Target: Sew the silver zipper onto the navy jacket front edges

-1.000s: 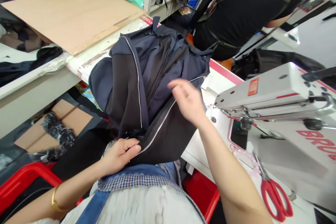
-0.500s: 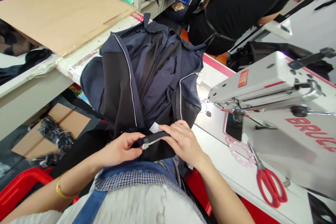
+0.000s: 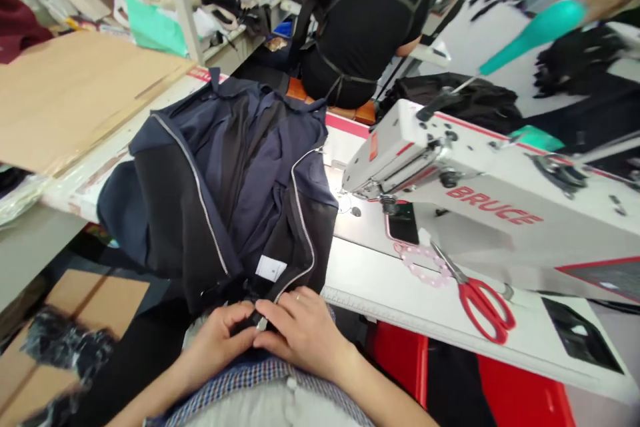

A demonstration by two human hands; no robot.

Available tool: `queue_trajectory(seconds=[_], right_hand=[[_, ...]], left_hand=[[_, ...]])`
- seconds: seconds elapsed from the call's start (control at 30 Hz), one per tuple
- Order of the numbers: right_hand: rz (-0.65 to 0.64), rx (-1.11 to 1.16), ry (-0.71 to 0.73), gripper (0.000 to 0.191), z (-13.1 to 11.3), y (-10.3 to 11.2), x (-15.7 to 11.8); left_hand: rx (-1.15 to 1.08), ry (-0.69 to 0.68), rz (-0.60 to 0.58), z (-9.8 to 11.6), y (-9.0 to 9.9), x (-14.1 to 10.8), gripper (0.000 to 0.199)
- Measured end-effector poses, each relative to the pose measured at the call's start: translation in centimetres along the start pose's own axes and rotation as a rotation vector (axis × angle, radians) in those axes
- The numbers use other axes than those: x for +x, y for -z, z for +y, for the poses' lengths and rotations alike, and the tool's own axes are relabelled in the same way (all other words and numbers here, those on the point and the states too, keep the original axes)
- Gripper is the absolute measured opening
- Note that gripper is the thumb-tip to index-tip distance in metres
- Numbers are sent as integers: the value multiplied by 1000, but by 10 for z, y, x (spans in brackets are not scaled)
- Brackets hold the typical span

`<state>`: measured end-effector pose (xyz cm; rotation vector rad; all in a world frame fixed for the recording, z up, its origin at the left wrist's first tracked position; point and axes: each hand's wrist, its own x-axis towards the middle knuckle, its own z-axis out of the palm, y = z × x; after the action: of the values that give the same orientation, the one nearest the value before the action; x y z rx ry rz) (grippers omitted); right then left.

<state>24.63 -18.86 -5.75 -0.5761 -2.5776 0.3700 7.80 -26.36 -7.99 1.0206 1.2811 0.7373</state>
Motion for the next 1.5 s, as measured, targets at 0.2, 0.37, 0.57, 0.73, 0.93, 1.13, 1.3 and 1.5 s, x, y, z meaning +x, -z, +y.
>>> queue_trajectory(seconds=[0.2,0.37,0.57,0.73,0.93,1.13,1.3,1.5], right_hand=[[127,-50,-152,45,0,-17,-11],[98,-60,-134,21,-1,11,-18],[241,-43,-235,20,0,38,-25],[300,-30,-326,16,3,45,-38],[337,-242,-327,16,4,48,-52],[463,186,-556,12,14,35,-51],[387,894,-886,12,21,40,-54],[289,1936,-914,29,30,40,-68]], left_hand=[[58,-90,-96,-7,-5,6,39],[125,-132,-22,18,-13,15,28],[268,-296,90,53,-30,31,23],[353,-329,11,66,-45,42,24],[401,-378,-53,64,-57,47,23],[418,-436,-68,69,-62,54,23],[351,-369,-140,70,-62,62,24],[361,-441,-317,82,-61,67,20]])
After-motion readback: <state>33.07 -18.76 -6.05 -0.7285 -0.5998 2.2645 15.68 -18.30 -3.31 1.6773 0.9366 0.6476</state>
